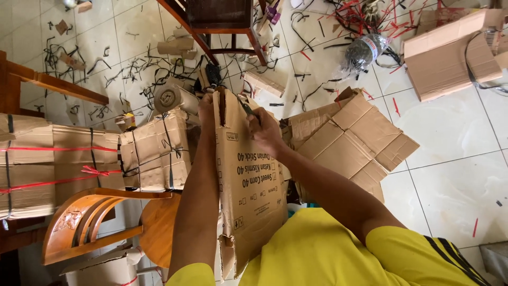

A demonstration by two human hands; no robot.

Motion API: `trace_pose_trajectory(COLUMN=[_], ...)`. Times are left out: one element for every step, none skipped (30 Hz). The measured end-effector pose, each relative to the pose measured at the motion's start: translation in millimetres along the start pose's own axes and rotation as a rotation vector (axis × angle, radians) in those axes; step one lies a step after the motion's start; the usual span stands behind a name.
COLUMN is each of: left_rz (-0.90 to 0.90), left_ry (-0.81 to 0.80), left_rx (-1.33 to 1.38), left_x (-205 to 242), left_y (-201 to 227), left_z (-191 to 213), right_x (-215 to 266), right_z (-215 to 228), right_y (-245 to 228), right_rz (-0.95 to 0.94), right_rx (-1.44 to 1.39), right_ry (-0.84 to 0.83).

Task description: Cutting plastic ties on bundles of cardboard and flattening the boxes for storage or disposal.

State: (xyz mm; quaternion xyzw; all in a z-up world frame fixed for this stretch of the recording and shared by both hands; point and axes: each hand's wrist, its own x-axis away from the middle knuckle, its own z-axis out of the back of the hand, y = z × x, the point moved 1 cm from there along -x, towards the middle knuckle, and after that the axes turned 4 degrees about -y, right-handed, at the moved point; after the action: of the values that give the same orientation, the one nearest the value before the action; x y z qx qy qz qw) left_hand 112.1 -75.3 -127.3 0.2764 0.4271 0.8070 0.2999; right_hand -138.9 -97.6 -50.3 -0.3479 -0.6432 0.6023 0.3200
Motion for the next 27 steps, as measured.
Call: trace_pose_trajectory(left_rz=[-0.004,-0.008,-0.01,-0.011,-0.012,-0.014,-0.011,-0.009,-0.011,-0.027,-0.04,-0.038,-0.05,-0.061,-0.055,-0.062,-0.066,-0.058,-0.032,-0.007,0.006,0.048,0.089,0.102,0.082,0.062,0.069], left_ry=[0.044,0.089,0.088,0.103,0.118,0.119,0.12,0.122,0.121,0.073,0.028,0.029,0.04,0.052,0.053,0.002,-0.052,-0.051,-0.067,-0.082,-0.076,-0.08,-0.085,-0.082,-0.096,-0.11,-0.104], left_rx=[-0.051,-0.102,-0.101,-0.161,-0.222,-0.222,-0.286,-0.349,-0.349,-0.392,-0.435,-0.435,-0.155,0.125,0.126,0.185,0.244,0.246,0.374,0.502,0.504,0.608,0.711,0.713,0.751,0.789,0.793], left_x=[-7.5,-15.0,-4.6,5.9,17.2,18.7,20.1,21.2,39.5,57.6,76.9,92.6,108.5,124.2,136.9,149.4,163.0,161.3,160.8,160.9,168.7,176.2,183.1,183.0,182.9,182.9,193.5], left_y=[-6.9,-13.7,2.1,17.9,33.2,32.4,31.5,30.6,45.6,60.4,74.4,80.4,85.8,90.9,92.7,94.4,95.3,63.1,30.5,-2.1,5.0,11.7,18.3,7.4,-2.2,-11.5,-1.1], left_z=[-1.1,-2.3,0.6,3.8,8.1,9.1,9.7,10.1,12.4,14.6,18.5,17.8,15.9,13.9,18.9,23.3,26.8,24.8,22.5,20.3,19.5,18.1,15.3,15.9,16.1,16.5,16.6], right_x=[2.6,5.3,6.9,8.5,10.9,15.4,19.9,24.1,34.1,44.1,54.7,65.9,78.0,89.9,104.3,118.8,134.9,148.5,162.3,176.4,180.6,184.6,188.9,189.4,189.0,188.7,189.7], right_z=[2.9,5.9,4.7,3.3,0.8,0.7,0.6,0.5,4.1,7.0,8.5,12.1,15.9,19.6,23.6,27.4,31.9,37.0,42.2,47.4,52.2,56.8,62.1,66.0,70.4,74.7,80.0], right_y=[2.3,4.6,12.9,21.0,28.9,22.7,16.0,9.5,6.2,2.9,-0.7,-1.9,-2.5,-2.7,2.7,8.5,14.7,27.1,39.1,50.9,37.5,24.3,11.7,6.1,0.7,-5.0,-5.8], right_rz=[-0.02,-0.039,-0.038,-0.003,0.032,0.033,0.102,0.172,0.172,0.178,0.183,0.183,0.214,0.245,0.241,0.238,0.232,0.225,0.268,0.313,0.305,0.311,0.315,0.305,0.161,0.016,0.011], right_rx=[-0.039,-0.079,-0.078,-0.057,-0.037,-0.037,0.08,0.198,0.199,0.203,0.206,0.207,0.311,0.415,0.414,0.503,0.592,0.592,0.726,0.86,0.857,0.806,0.755,0.752,0.677,0.6,0.6], right_ry=[-0.06,-0.12,-0.119,-0.144,-0.169,-0.168,-0.19,-0.211,-0.209,-0.248,-0.291,-0.293,-0.359,-0.424,-0.429,-0.444,-0.46,-0.466,-0.525,-0.584,-0.597,-0.65,-0.699,-0.708,-0.788,-0.862,-0.87])
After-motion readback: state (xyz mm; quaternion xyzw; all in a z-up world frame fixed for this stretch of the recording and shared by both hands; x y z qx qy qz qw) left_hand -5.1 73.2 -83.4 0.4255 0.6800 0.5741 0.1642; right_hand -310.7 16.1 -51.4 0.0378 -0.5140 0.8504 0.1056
